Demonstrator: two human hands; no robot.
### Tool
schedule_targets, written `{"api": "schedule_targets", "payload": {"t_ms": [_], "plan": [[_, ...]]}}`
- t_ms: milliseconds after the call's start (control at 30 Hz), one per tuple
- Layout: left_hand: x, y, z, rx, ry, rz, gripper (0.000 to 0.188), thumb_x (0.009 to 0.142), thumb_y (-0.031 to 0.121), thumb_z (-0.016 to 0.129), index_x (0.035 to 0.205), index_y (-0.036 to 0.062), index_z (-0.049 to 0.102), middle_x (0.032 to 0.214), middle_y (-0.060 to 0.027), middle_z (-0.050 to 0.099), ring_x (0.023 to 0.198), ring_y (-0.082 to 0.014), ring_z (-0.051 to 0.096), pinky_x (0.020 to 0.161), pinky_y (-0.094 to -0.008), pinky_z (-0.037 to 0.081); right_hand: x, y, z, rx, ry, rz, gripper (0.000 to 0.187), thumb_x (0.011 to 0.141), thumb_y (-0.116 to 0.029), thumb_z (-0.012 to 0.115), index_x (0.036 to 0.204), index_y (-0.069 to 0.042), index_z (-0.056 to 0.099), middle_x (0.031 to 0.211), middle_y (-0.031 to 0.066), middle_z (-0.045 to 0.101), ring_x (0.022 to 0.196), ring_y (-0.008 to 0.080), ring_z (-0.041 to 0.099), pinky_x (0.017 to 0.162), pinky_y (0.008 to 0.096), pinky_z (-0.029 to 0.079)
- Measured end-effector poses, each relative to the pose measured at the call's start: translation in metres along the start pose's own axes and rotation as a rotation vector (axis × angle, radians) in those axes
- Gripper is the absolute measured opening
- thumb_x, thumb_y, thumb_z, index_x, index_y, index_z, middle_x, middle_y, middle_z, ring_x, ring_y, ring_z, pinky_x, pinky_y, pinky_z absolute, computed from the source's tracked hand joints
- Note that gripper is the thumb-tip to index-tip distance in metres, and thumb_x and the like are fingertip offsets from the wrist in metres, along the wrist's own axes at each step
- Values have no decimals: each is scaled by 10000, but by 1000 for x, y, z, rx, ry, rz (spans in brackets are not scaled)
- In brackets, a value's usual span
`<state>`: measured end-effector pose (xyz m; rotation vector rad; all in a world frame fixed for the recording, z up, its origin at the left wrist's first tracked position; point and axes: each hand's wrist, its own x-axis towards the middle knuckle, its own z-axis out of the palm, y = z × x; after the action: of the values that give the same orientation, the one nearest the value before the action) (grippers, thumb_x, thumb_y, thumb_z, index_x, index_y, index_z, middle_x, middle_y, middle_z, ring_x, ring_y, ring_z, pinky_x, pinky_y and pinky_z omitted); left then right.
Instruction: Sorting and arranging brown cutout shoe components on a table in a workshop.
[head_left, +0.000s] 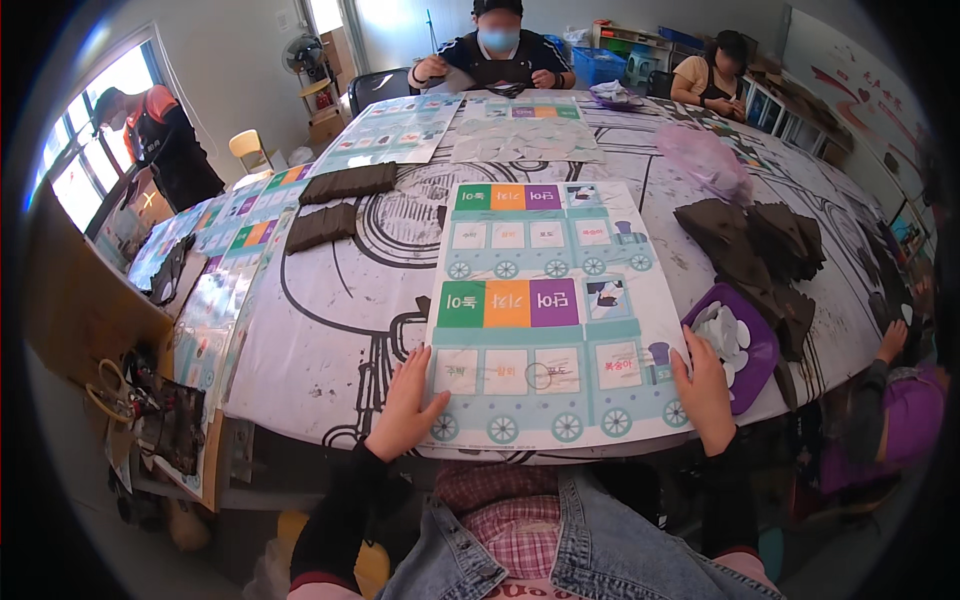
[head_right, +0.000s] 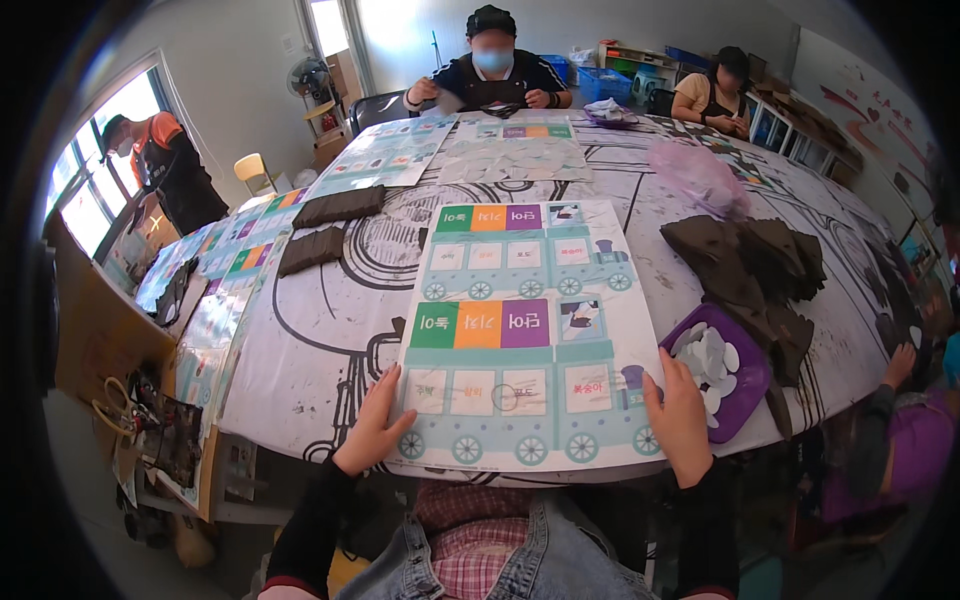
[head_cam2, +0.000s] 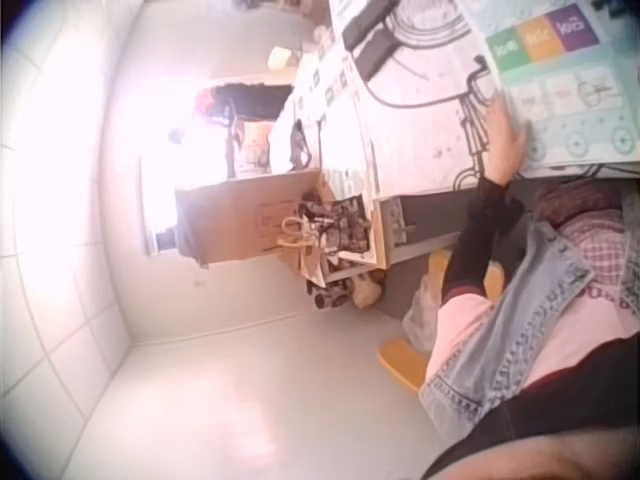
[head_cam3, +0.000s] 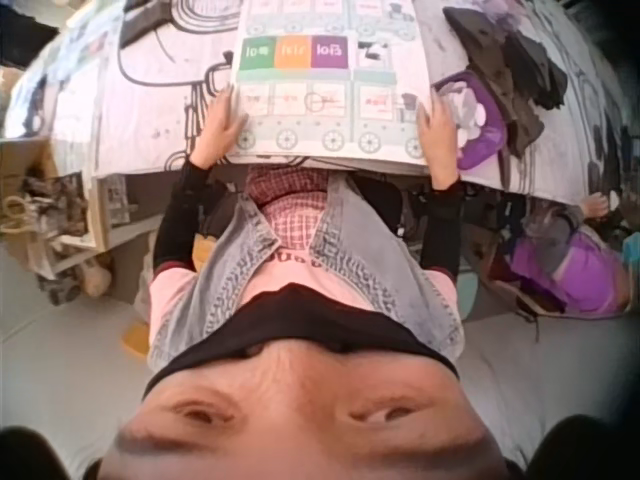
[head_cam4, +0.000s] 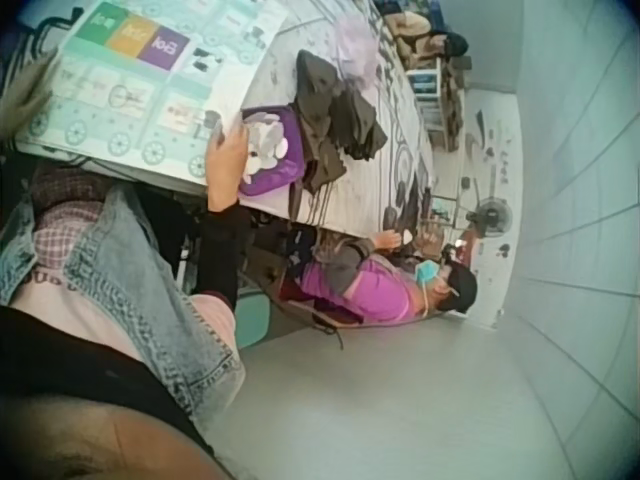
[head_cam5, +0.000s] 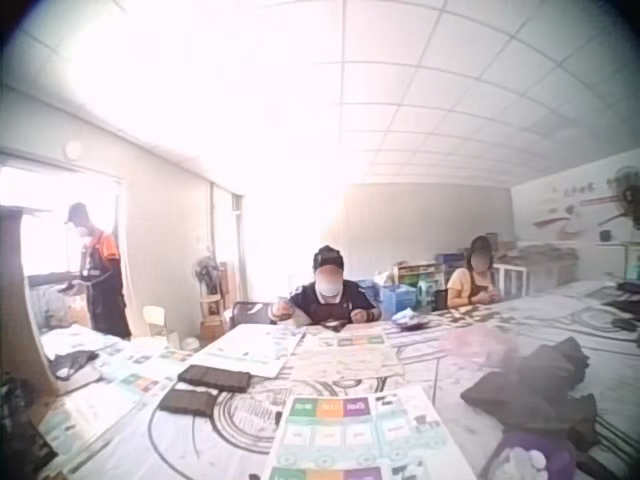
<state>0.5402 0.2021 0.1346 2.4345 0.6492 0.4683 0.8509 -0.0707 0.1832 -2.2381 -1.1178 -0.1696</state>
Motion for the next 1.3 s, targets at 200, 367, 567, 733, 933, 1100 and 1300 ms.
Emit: {"api": "schedule_targets", "payload": {"t_ms": [200, 367, 567, 733, 933, 1100, 1300], "plan": [[6, 3, 5, -86, 34, 17, 660, 851, 226, 585, 1361, -59, 276, 1372, -262, 350, 1324, -368, 282, 1103, -456, 152, -7, -6, -10, 40, -17, 166, 374, 912, -208, 514, 1166, 67, 505, 1080, 229, 554, 974, 368, 553, 838, 401, 438], [12, -12, 9, -384, 74, -54, 614, 863, 155, 578, 1365, -53, 292, 1353, -232, 404, 1315, -310, 323, 1102, -406, 173, -20, 1, -1, -68, 2, 50, 418, 883, -220, 554, 1170, 77, 491, 1143, 236, 538, 1030, 369, 538, 886, 401, 425], [6, -2, 4, -410, 48, -79, 589, 875, 53, 541, 1385, -45, 264, 1397, -199, 345, 1310, -266, 329, 1072, -325, 246, -33, -15, 4, -91, -73, 32, 537, 838, -226, 609, 1243, 75, 426, 1271, 304, 418, 1138, 427, 454, 970, 422, 377], [10, 8, 0, -501, 100, -158, 596, 884, 31, 508, 1410, -22, 232, 1429, -179, 310, 1323, -244, 302, 1079, -315, 221, -44, -13, 6, 9, -111, -25, 552, 839, -259, 600, 1255, 59, 425, 1268, 284, 432, 1133, 414, 460, 943, 427, 383], [7, 16, -1, -450, 34, -151, 594, 883, 12, 479, 1418, -7, 222, 1441, -199, 293, 1342, -263, 273, 1084, -342, 210, -42, -6, 8, -231, -12, -33, 480, 830, -254, 595, 1195, 38, 488, 1211, 212, 507, 1068, 336, 508, 886, 402, 397], [11, 12, 1, -588, 29, -196, 617, 880, 7, 476, 1427, 0, 191, 1435, -210, 294, 1338, -261, 281, 1076, -343, 223, -38, -1, -3, -239, 21, -62, 358, 823, -207, 600, 1090, 28, 554, 1113, 150, 574, 1022, 279, 538, 855, 388, 408], [15, 5, -16, -373, 90, -170, 579, 881, 23, 476, 1410, -13, 243, 1441, -177, 299, 1334, -272, 290, 1087, -354, 214, -22, 9, -45, 50, 149, 93, 103, 799, -117, 622, 869, -43, 616, 801, 82, 616, 656, 209, 609, 587, 326, 462]]}}
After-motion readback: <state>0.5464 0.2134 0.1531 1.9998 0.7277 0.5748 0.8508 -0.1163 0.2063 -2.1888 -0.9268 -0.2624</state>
